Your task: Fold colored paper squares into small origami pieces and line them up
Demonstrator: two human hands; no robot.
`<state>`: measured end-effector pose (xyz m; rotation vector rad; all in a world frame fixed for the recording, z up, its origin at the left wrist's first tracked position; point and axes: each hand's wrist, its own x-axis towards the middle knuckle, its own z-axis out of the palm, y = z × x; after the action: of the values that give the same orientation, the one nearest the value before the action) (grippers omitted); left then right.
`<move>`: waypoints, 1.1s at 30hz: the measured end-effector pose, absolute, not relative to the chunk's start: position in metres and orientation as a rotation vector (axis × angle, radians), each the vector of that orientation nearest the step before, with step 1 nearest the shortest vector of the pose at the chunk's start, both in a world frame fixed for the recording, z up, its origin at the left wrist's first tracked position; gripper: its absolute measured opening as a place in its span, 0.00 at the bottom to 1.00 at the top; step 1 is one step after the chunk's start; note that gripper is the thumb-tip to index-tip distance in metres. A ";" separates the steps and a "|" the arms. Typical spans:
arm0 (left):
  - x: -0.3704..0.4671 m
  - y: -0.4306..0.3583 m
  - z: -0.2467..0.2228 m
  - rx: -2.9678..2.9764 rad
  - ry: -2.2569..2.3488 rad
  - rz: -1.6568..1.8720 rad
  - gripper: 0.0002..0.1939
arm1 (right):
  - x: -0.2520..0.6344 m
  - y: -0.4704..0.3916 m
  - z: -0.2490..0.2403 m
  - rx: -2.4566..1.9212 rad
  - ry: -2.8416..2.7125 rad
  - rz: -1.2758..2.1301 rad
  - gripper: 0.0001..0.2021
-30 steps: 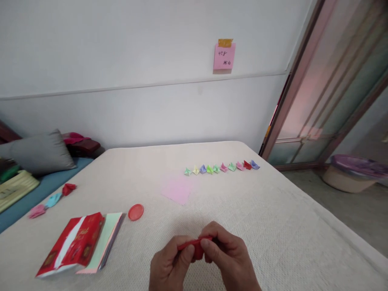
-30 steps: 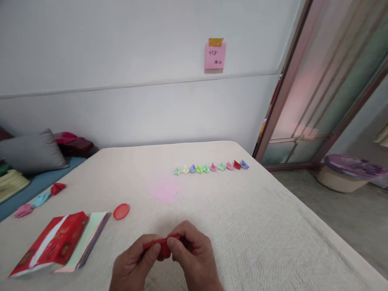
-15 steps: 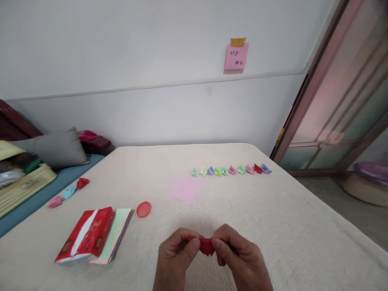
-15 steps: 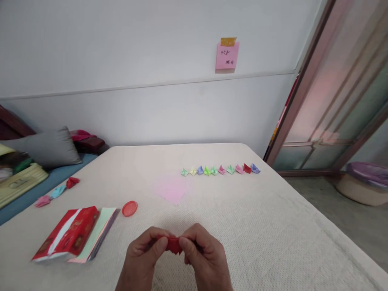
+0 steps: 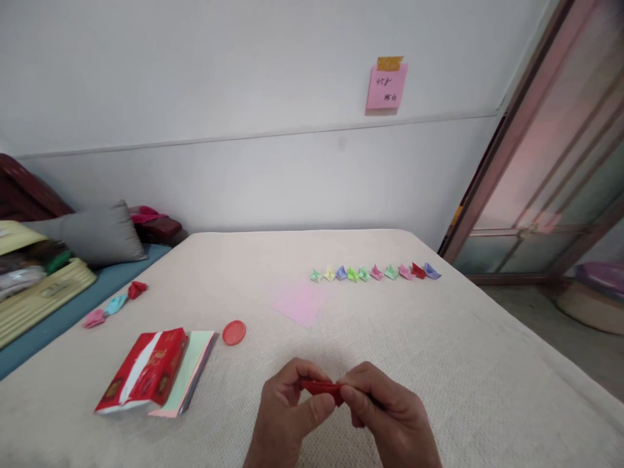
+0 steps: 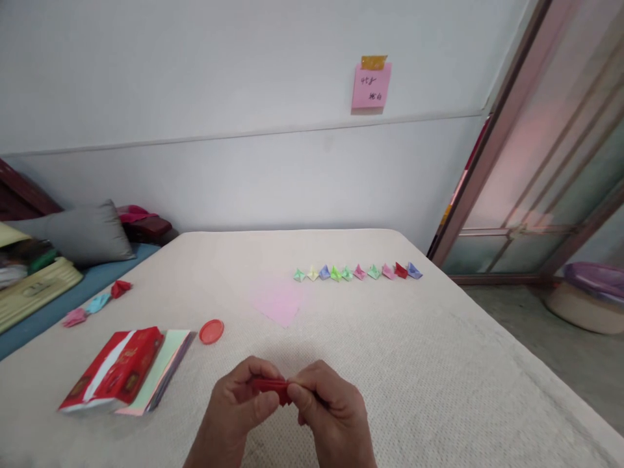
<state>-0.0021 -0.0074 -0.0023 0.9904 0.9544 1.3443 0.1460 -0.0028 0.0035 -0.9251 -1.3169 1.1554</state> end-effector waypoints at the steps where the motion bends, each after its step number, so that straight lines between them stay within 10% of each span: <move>1: -0.001 -0.008 -0.002 1.004 0.960 1.330 0.08 | 0.146 -0.004 0.004 -0.923 -1.338 1.138 0.08; 33: -0.007 -0.012 0.010 0.999 1.101 1.318 0.09 | 0.141 -0.003 0.005 -1.141 -1.410 1.183 0.12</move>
<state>-0.0075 -0.0124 0.0098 0.9988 1.1007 1.3179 0.1412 -0.0031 0.0049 -1.1413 -1.4105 1.1830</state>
